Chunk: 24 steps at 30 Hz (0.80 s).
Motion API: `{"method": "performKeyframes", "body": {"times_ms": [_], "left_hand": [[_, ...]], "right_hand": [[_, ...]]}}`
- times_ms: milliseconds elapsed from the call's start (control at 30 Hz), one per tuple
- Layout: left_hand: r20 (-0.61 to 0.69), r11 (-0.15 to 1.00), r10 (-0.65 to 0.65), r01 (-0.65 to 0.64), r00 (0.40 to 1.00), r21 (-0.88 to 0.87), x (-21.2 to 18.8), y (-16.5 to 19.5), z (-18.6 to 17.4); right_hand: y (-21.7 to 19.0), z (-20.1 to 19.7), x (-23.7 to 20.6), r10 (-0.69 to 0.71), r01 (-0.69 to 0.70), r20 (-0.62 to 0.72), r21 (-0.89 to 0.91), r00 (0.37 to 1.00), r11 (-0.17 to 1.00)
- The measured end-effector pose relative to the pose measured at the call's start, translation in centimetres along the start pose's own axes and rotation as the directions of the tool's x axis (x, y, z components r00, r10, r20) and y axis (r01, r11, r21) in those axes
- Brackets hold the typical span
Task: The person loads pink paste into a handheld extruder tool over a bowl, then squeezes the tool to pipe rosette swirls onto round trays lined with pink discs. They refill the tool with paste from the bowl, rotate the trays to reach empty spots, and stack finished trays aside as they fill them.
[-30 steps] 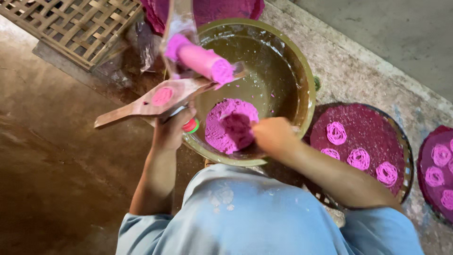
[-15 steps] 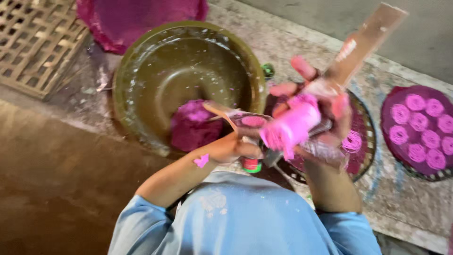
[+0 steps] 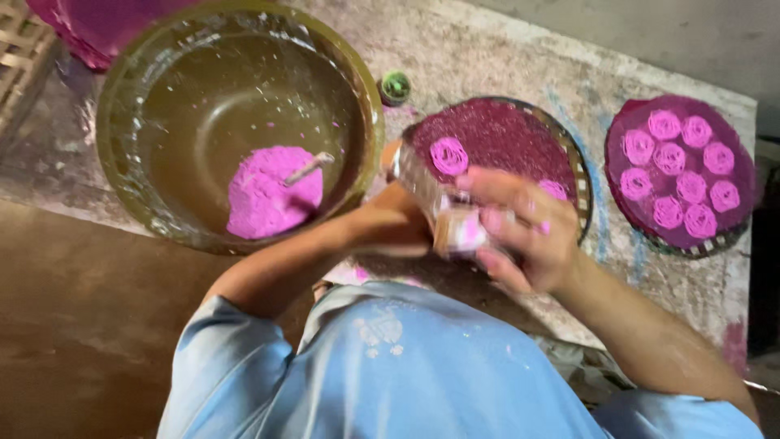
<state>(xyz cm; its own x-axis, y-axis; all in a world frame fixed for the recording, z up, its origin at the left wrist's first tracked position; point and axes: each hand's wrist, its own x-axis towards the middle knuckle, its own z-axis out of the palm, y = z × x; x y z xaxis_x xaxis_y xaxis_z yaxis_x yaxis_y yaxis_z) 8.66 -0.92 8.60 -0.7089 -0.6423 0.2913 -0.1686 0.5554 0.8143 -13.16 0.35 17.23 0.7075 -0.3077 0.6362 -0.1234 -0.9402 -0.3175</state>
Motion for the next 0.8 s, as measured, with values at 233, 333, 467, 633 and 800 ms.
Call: {"method": "performKeyframes", "body": {"times_ms": [233,333,467,633,800], "left_hand": [[0.007,0.945,0.147,-0.138,0.989,-0.297,3.7,-2.1,-1.1],[0.034,0.935,-0.219,0.220,0.975,-0.277,6.0,-2.7,0.2],[-0.090,0.919,-0.293,0.254,0.952,-0.302,9.7,-6.8,1.1],[-0.501,0.569,-0.765,0.790,0.405,-0.230,10.8,-14.3,3.0],[-0.262,0.409,-0.792,0.160,0.552,-0.898,10.5,-17.0,3.8]], "right_hand": [[4.5,-5.0,-9.3,0.488,-0.633,0.404,0.521,0.774,0.573],[6.5,-5.6,-15.7,0.647,-0.811,0.559,0.561,0.518,0.165],[5.0,-4.1,-21.7,0.803,-0.628,0.315,0.772,0.506,0.094],[1.0,-4.5,-24.4,0.871,-0.493,0.112,0.855,0.479,0.161],[-0.4,-5.2,-25.9,0.890,-0.370,-0.006,0.908,0.457,0.196]]}}
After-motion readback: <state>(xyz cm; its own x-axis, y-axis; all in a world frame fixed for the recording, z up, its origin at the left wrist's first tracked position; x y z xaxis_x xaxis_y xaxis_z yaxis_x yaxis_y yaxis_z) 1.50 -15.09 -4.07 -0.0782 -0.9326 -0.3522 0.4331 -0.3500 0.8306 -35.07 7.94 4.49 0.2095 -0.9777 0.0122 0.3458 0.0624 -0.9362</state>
